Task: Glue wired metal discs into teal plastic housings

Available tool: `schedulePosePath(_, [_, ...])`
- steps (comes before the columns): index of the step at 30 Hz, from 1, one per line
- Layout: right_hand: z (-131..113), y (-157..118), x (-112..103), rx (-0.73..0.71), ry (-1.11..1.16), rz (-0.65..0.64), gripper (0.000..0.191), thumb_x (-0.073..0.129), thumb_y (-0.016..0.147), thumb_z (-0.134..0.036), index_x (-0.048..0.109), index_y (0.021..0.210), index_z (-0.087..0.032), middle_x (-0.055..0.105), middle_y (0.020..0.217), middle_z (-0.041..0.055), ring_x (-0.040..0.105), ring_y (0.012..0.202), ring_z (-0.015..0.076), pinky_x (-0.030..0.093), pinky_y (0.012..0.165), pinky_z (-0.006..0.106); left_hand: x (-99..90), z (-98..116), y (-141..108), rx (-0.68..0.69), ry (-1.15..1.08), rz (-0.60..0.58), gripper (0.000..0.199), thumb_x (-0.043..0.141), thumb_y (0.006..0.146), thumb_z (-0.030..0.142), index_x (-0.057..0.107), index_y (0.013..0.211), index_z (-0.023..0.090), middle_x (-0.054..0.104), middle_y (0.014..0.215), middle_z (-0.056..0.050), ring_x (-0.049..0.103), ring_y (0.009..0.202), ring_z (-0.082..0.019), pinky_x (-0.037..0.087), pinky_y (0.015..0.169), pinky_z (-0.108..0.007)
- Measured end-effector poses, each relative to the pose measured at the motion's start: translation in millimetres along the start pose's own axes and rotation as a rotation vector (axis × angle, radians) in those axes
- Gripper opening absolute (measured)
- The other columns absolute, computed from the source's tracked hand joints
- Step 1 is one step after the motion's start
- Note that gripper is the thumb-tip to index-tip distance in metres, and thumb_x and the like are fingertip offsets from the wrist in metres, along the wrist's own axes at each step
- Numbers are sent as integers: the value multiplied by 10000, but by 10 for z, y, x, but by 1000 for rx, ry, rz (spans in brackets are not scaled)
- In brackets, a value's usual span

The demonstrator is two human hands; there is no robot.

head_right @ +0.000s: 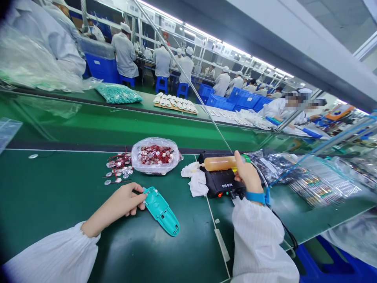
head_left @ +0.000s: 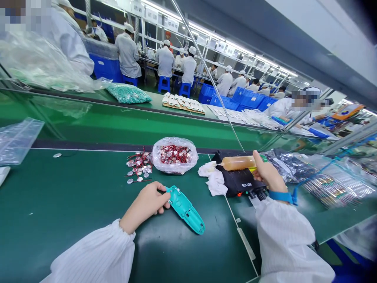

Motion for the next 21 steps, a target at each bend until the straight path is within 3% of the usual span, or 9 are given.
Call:
schedulePosePath(3, [-16,-269,-49,-66,19,-4,624,383,823,-680,518,484,-174,529,374,87,443,285,139,320,321,250,11,-16,10,-9,-24,-56,228,521,717,336,425,859,186,672,583,2,514,378,-109,331,360,-198])
schedulePosePath(7, [85,-755,-21,-192,189,-75,585,395,798,-702,513,560,-181,490,369,10,385,247,101,270,288,212,-177,-6,-51,23,11,-83,337,548,718,476,460,864,185,687,622,-6,511,391,-108,316,363,-200])
schedulePosePath(9, [199,-1005,52,-255,281,-168,545,449,788,-689,518,601,-182,505,403,-7,406,258,93,279,296,195,-322,51,-92,75,61,-24,307,524,740,494,485,794,195,680,635,2,515,409,-106,344,399,-210])
schedulePosePath(13, [506,-1427,295,-295,325,-376,504,458,816,-646,484,597,-192,499,431,-30,421,270,89,282,320,193,-517,405,-113,339,378,247,281,444,819,438,520,693,198,680,683,-17,602,566,-152,431,560,-256])
schedulePosePath(17, [747,-1668,541,-339,379,-430,496,447,856,-586,445,550,-196,469,453,-46,403,296,75,306,381,211,-466,822,143,453,593,331,216,453,851,320,601,761,192,687,792,-45,632,787,-210,431,723,-302])
schedulePosePath(21, [876,-1716,684,-312,425,-443,495,431,853,-609,446,566,-206,449,447,-51,398,315,88,318,408,224,-391,993,533,460,740,301,178,518,867,232,644,760,167,681,859,-66,621,881,-207,445,809,-345])
Point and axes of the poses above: each hand's wrist, its own y-axis towards the middle knuckle, its own x-axis out of the palm, z = x × y, the point moved 3 cm from there along y, towards the middle knuckle
